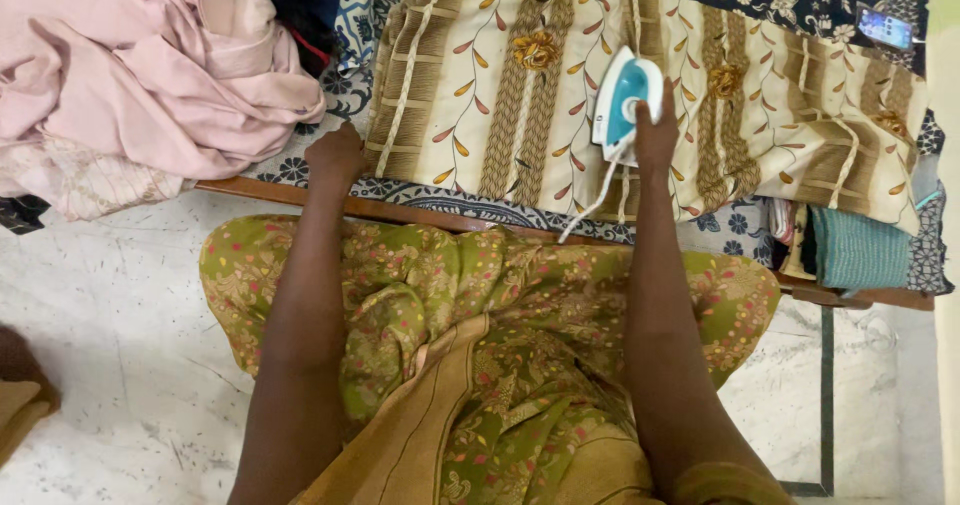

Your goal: The person irons a patterned beige cloth on a low wooden table using a blue and white electric iron. They smooth the fabric with their hands, move the iron back and forth, and fold the cloth into a neat stack. Finally, they pick up a dark blue garment from a pile of laundry.

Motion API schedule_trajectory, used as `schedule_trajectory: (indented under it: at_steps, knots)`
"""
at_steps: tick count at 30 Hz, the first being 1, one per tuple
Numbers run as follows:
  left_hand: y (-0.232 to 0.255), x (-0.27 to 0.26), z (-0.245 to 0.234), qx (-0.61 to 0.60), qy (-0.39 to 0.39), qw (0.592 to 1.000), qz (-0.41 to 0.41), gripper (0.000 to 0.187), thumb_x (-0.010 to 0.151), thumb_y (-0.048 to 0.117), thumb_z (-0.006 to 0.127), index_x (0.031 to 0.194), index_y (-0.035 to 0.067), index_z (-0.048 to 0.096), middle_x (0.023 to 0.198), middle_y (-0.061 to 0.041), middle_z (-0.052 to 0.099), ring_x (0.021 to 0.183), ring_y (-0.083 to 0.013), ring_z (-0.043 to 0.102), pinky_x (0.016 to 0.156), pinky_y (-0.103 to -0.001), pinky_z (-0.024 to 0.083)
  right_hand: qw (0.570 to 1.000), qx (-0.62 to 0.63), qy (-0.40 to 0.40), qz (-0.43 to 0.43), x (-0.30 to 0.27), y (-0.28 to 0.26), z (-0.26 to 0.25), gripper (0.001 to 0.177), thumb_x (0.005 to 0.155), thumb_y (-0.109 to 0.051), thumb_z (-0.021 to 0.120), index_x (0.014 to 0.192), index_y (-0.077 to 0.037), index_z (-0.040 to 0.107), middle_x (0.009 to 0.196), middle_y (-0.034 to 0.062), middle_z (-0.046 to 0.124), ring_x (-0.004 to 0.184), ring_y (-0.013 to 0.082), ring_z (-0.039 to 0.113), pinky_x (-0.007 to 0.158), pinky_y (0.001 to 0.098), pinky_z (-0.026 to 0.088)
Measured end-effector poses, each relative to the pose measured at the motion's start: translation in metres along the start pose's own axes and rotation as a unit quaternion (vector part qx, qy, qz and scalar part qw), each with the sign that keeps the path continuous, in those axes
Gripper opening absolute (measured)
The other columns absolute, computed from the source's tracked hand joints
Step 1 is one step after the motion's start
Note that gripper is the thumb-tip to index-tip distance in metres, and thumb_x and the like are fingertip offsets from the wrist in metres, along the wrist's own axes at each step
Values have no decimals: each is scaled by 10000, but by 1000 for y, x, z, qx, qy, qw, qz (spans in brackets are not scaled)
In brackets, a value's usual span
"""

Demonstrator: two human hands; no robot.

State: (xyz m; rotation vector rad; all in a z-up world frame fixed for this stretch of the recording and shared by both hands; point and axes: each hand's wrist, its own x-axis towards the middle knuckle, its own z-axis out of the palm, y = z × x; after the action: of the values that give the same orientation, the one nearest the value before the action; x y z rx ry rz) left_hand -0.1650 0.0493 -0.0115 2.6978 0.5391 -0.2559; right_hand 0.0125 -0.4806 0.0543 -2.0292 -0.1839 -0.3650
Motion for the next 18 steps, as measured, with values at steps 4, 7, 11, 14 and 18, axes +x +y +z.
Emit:
schedule_trajectory:
  at_steps: [4, 7, 11, 14, 18]
  knots:
    - [19, -12, -15, 14, 57, 998, 38, 419, 855, 211, 741, 1208, 35, 601, 1097, -211, 702, 1025, -383, 690, 818, -509, 555, 998, -20, -9, -65, -15, 13, -41, 618, 1109, -232, 694, 1616, -30, 405, 1596, 228, 518, 1439, 330, 528, 1178, 413, 441]
    - [44, -34, -29, 2, 123, 977, 172, 519, 699, 255, 883, 1114, 75, 629, 1162, -168, 618, 1094, -360, 607, 875, -484, 505, 996, 38, -41, 67, -31, -21, -37, 678, 1018, -269, 684, 1602, -78, 396, 1516, 186, 596, 1325, 272, 616, 1119, 385, 506]
    - [69, -42, -20, -94, -56, 955, 274, 507, 715, 330, 901, 1100, 131, 638, 1161, -117, 599, 1112, -320, 600, 936, -445, 506, 987, 51, -109, 108, -90, -89, 15, 694, 988, -356, 666, 1593, -198, 365, 1519, 154, 548, 1264, 290, 638, 1047, 419, 556]
    - [77, -48, -9, -65, -62, 954, 286, 494, 685, 360, 915, 1046, 151, 651, 1138, -86, 609, 1118, -301, 607, 913, -456, 495, 968, -25, -205, 140, -130, -143, 68, 653, 1044, -449, 558, 1626, -308, 297, 1498, 154, 581, 1260, 304, 661, 1013, 428, 568]
    - [83, -47, -18, -38, -87, 967, 237, 477, 660, 353, 934, 993, 157, 654, 1096, -25, 628, 1121, -251, 612, 881, -466, 477, 964, -4, -262, 53, -155, -193, 105, 583, 1044, -466, 523, 1590, -317, 383, 1541, 146, 560, 1337, 327, 617, 1104, 409, 504]
